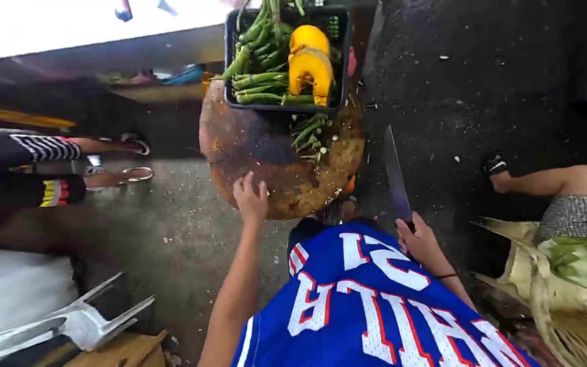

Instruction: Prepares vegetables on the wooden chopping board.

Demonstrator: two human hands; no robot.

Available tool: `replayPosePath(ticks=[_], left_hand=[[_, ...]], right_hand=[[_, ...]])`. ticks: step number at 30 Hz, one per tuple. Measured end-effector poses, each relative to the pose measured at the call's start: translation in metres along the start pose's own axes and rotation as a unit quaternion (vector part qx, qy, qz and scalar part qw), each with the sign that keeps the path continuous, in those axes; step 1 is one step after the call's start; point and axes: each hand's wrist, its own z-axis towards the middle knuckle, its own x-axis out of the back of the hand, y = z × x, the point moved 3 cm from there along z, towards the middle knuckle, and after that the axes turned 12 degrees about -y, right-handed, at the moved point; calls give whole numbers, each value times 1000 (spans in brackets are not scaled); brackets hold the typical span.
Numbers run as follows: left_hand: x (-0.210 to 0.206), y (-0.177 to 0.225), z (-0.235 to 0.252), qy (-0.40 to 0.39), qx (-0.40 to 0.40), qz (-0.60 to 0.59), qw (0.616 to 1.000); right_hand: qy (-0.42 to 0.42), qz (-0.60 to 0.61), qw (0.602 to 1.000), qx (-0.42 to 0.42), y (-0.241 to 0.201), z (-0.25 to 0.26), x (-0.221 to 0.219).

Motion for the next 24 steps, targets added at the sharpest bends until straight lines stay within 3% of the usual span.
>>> replayPosePath(ticks=[3,6,9,11,14,17,19,21,24], left_hand=[[-28,-24,-24,-70,-12,3,997],[-21,-11,-13,-144,-24,8,989],[5,19,11,-141,-164,11,976],[42,61,43,-97,-264,8,959],[118,145,102,-26,-354,25,935],[218,236,151,92,-386,-23,918],[261,267,160,146,-392,-90,904],[252,269,150,189,-396,-139,888],[180,220,75,158,-470,-126,859]], right_hand=[[-46,-71,996,-4,-6,11,7],[-40,-119,992,-1,-21,14,3],[-4,-89,996,3,-28,-2,-21],[36,-71,997,8,-30,-20,-42],[103,-40,994,-18,-14,-74,-91],[188,8,981,-52,10,-121,-152],[237,54,968,-62,35,-154,-205],[276,61,956,-82,56,-188,-246],[263,56,957,-105,72,-210,-281]])
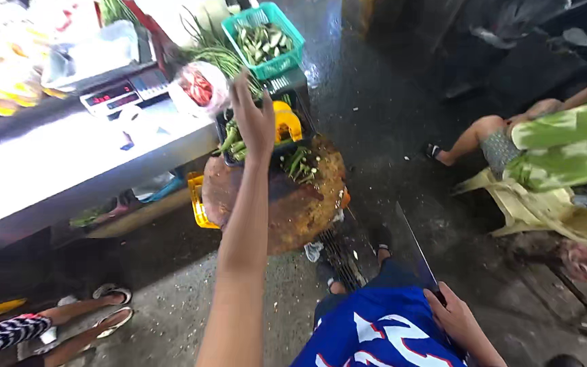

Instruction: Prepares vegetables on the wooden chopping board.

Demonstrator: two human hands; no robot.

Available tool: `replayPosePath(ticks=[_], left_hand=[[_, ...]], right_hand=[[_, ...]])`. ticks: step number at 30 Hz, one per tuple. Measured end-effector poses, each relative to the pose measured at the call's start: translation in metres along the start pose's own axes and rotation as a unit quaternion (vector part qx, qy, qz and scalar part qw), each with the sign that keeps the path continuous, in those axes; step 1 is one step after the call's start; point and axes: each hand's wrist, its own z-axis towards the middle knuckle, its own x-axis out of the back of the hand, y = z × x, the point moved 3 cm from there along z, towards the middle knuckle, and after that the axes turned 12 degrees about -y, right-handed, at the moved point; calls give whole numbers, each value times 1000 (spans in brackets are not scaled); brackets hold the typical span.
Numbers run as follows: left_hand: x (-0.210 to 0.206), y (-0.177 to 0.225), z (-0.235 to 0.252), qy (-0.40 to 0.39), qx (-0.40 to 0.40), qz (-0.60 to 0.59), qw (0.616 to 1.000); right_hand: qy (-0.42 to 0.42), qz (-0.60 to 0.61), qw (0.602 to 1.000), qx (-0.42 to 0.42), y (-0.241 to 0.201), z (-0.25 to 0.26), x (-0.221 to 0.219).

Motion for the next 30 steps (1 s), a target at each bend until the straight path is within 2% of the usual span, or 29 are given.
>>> replayPosePath(ticks=[2,3,4,6,8,11,13,15,17,18,20,22,25,27,30], left_hand=[[-39,32,-124,-66,-37,-88,993],[-62,45,-194,-123,-18,-154,980],[-88,53,-266,-167,21,-214,962],[-131,68,-419,-260,155,-255,918],[-165,77,-531,-408,285,-210,842],[-219,65,-632,-574,381,-150,709],[-269,42,-662,-629,406,-108,654],[-341,8,-675,-665,405,-70,624],[-407,-28,-699,-701,377,-31,605],[-451,-51,-706,-707,356,-13,611],[-527,-89,-720,-706,352,37,614],[-594,-117,-734,-691,386,68,607],[-678,-142,-755,-660,436,74,607],[-715,-151,-768,-652,452,104,600],[-756,-160,-782,-657,451,151,585]], right_hand=[[-38,52,997,-34,-1,-2,-6],[-68,92,992,-62,-7,4,-6],[-98,130,982,-95,-10,11,-5],[-141,200,956,-163,9,28,-13],[-151,256,933,-201,54,61,-32],[-159,315,905,-237,134,106,-79],[-179,334,882,-282,197,134,-113],[-192,331,867,-319,255,165,-139],[-211,304,861,-350,296,168,-159],[-227,270,868,-350,309,180,-159],[-268,214,876,-340,321,195,-151],[-280,198,887,-310,328,200,-136],[-233,184,916,-271,348,197,-117],[-193,182,924,-274,363,192,-110],[-179,200,916,-299,372,198,-94]])
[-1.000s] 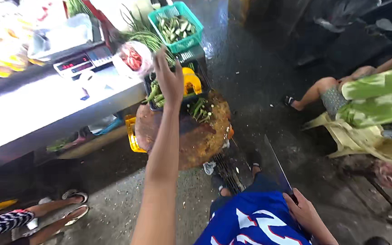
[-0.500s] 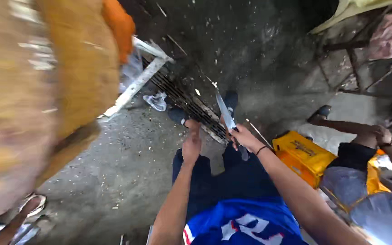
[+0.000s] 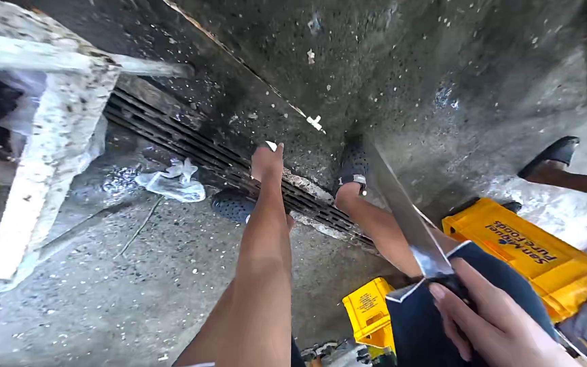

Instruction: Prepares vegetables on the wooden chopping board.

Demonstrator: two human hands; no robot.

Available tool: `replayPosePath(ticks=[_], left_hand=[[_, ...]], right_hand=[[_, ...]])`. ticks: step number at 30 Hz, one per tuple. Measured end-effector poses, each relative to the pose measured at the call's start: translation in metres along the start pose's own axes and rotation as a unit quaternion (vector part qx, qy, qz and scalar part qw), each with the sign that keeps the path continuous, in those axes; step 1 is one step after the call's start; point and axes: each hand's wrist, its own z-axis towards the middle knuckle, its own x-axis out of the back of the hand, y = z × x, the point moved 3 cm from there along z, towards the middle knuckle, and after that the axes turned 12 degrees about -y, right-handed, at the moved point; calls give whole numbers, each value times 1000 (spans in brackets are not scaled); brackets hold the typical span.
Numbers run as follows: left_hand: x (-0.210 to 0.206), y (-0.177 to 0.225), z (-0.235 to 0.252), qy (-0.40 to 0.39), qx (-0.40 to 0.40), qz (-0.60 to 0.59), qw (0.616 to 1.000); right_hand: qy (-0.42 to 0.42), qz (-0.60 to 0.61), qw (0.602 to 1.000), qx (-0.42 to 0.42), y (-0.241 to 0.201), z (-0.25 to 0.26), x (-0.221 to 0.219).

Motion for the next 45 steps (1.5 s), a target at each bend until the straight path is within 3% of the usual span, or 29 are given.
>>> replayPosePath(ticks=[4,13,17,24,39,45], left_hand=[[-10,-3,14,12,23,19,999],[0,-32,-50,-30,4,-44,999],[-7,-23,-24,-10,18,-56,998],[-15,-14,13,17,28,-64,997],[0,-20,-7,1,3,-75,997],[-3,-17,-15,0,-28,-75,997]], right_hand=[[8,4,1000,-10,-9,2,8],[-21,-149,989,16,-27,12,-11],[-9,-178,983,48,-29,14,-12],[-28,-173,984,-8,-28,11,-5],[-50,-195,979,-35,-5,17,-15],[-52,-206,975,-62,-35,19,-19]])
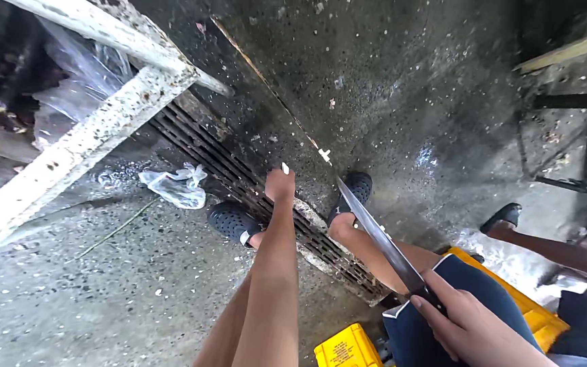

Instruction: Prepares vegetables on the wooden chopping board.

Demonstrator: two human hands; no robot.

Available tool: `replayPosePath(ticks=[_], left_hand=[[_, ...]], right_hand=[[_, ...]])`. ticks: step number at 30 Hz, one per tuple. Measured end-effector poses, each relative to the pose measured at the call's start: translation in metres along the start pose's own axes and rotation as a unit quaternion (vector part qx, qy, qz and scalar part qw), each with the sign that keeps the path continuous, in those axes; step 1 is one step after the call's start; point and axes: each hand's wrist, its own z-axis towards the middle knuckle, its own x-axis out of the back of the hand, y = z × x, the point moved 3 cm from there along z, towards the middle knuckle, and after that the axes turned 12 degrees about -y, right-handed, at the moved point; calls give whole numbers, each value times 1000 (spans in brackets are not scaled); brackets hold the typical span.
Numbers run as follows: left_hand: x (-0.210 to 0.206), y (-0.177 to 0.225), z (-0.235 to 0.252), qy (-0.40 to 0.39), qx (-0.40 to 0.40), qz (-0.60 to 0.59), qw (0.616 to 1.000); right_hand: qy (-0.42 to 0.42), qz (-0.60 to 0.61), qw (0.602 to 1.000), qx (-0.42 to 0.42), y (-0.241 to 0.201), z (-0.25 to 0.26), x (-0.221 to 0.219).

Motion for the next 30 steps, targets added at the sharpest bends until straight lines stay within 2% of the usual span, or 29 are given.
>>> replayPosePath(ticks=[3,8,10,11,13,15,17,19,21,23,26,28,30], left_hand=[[-4,10,13,8,-1,31,999],[-9,11,27,20,-7,52,998],[-10,7,28,16,-42,0,999],[-9,3,26,7,-86,-68,994],[-4,-2,8,-39,-197,-263,944],[14,1,-37,-94,-248,-415,870],[43,0,-94,-142,-278,-482,819],[78,-5,-154,-158,-297,-501,797],[111,-25,-210,-146,-291,-460,826],[137,-62,-252,-123,-281,-391,868],[183,-131,-337,-125,-250,-208,937],[199,-175,-411,-162,-200,-100,961],[188,-222,-476,-212,-160,-61,962]], right_hand=[[-13,27,999,-23,-8,-2,2],[17,-39,998,38,16,-1,1],[24,-27,999,36,20,-1,0],[26,-19,999,35,22,-1,-2],[-4,18,1000,22,24,0,-6],[-70,80,994,-1,24,3,-8],[-111,161,981,-9,23,5,-11],[-98,227,969,2,22,6,-13],[-60,253,966,14,20,3,-18],[-20,243,970,17,14,-8,-27],[48,176,983,14,-8,-42,-36],[87,155,983,34,-26,-73,-40],[97,149,982,57,-39,-104,-41]])
